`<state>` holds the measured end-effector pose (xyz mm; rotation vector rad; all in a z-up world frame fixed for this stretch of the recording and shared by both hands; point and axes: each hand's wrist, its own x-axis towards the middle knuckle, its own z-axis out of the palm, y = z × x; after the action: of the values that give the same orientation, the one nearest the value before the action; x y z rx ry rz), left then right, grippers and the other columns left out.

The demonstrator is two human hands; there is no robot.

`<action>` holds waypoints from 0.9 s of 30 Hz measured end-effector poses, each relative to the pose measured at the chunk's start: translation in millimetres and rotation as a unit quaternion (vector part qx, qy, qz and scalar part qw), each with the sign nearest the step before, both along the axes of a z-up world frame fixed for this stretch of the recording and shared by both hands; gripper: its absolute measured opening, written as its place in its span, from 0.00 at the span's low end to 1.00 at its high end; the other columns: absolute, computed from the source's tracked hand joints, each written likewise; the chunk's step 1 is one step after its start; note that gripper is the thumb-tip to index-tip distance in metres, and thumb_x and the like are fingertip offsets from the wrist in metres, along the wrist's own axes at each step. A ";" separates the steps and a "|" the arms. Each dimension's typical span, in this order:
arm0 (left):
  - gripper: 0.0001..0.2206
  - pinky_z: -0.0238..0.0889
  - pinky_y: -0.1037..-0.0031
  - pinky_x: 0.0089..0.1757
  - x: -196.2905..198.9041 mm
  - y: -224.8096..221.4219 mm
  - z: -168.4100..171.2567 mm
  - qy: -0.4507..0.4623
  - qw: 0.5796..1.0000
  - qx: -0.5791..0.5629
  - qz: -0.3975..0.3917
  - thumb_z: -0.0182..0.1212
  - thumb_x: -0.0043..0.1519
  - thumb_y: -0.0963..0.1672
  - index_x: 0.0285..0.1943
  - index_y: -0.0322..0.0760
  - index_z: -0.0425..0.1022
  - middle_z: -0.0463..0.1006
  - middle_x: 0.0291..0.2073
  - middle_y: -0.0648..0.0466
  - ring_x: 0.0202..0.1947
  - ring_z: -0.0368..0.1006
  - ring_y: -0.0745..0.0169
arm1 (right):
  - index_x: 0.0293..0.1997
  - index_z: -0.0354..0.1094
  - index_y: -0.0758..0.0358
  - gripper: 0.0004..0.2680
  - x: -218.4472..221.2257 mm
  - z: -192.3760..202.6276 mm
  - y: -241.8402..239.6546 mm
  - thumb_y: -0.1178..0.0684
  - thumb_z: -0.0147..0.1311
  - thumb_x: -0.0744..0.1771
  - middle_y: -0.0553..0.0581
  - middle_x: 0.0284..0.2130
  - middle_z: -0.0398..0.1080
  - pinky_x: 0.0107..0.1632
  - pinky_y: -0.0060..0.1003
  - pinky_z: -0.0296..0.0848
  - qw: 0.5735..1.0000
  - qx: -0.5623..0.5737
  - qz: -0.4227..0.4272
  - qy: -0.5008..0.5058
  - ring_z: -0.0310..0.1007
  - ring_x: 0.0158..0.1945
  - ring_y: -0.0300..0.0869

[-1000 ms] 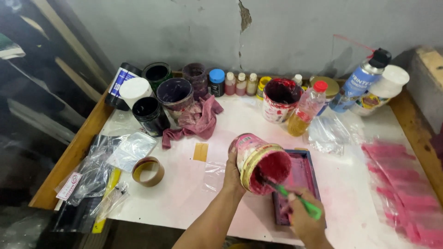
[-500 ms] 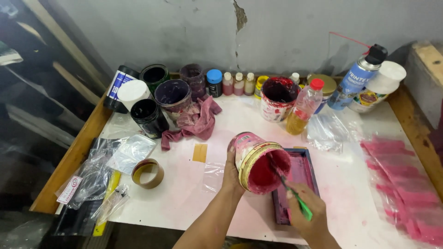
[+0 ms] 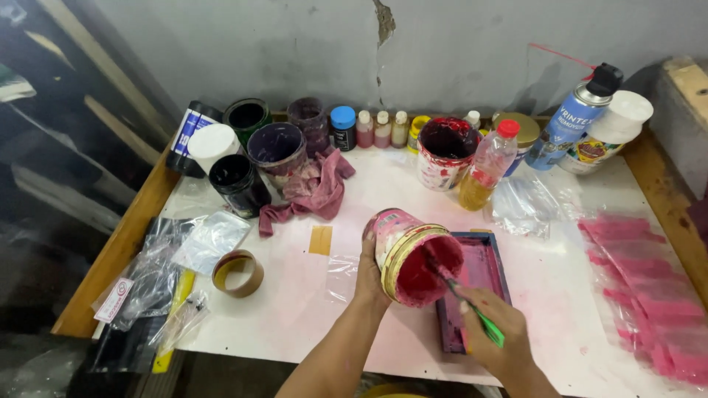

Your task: Stirring pink ink in a container with a spatula to prepare it for printing.

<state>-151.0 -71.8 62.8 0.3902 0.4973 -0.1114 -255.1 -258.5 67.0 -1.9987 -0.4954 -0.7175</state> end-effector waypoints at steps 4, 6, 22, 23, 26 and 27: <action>0.27 0.71 0.55 0.49 0.7 -1.5 -2.8 0.017 0.998 -0.015 -0.067 0.61 0.56 0.55 0.61 0.42 0.75 0.81 0.48 0.42 0.48 0.76 0.43 | 0.50 0.72 0.69 0.09 -3.7 -9.3 -3.1 0.63 0.54 0.65 0.61 0.37 0.77 0.38 0.36 0.79 0.995 -0.086 0.012 -0.056 0.78 0.35 0.47; 0.19 0.70 0.52 0.50 1.3 -5.2 3.8 0.005 1.000 0.021 0.018 0.62 0.58 0.49 0.59 0.52 0.73 0.79 0.51 0.48 0.51 0.74 0.46 | 0.48 0.76 0.64 0.09 -10.7 -26.0 4.6 0.59 0.52 0.66 0.52 0.30 0.78 0.28 0.25 0.74 0.992 0.055 -0.017 0.114 0.71 0.22 0.33; 0.27 0.70 0.54 0.50 1.2 -0.9 -6.0 0.039 0.996 -0.029 -0.074 0.63 0.53 0.56 0.61 0.47 0.75 0.80 0.50 0.45 0.50 0.75 0.44 | 0.49 0.75 0.70 0.09 -3.2 -21.2 0.6 0.61 0.52 0.67 0.60 0.34 0.77 0.30 0.27 0.84 0.976 0.171 -0.005 0.134 0.78 0.27 0.39; 0.22 0.70 0.53 0.51 2.8 -2.5 -10.0 0.008 1.000 -0.018 -0.023 0.64 0.55 0.52 0.59 0.50 0.74 0.79 0.51 0.48 0.51 0.74 0.46 | 0.49 0.75 0.69 0.09 -4.8 -22.5 1.3 0.61 0.52 0.66 0.59 0.35 0.78 0.24 0.25 0.75 0.985 0.116 0.001 0.125 0.72 0.22 0.35; 0.20 0.70 0.50 0.51 3.3 -1.5 -7.1 -0.011 1.000 -0.003 -0.002 0.63 0.56 0.51 0.58 0.57 0.73 0.77 0.54 0.48 0.53 0.73 0.44 | 0.48 0.77 0.69 0.09 -4.0 -30.5 1.2 0.62 0.51 0.66 0.61 0.29 0.78 0.22 0.29 0.71 0.957 0.164 -0.019 0.237 0.72 0.19 0.39; 0.21 0.70 0.47 0.49 -0.4 -0.6 -5.4 0.005 1.000 0.002 -0.031 0.62 0.55 0.54 0.59 0.59 0.71 0.77 0.54 0.45 0.52 0.73 0.40 | 0.48 0.80 0.70 0.10 -5.5 -34.6 0.1 0.62 0.51 0.67 0.66 0.21 0.76 0.26 0.35 0.77 0.897 0.262 -0.046 0.354 0.76 0.20 0.47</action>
<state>-151.5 -72.4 57.4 0.4085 0.4954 -0.1729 -260.7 -258.4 32.3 -1.6143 0.2177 -0.1067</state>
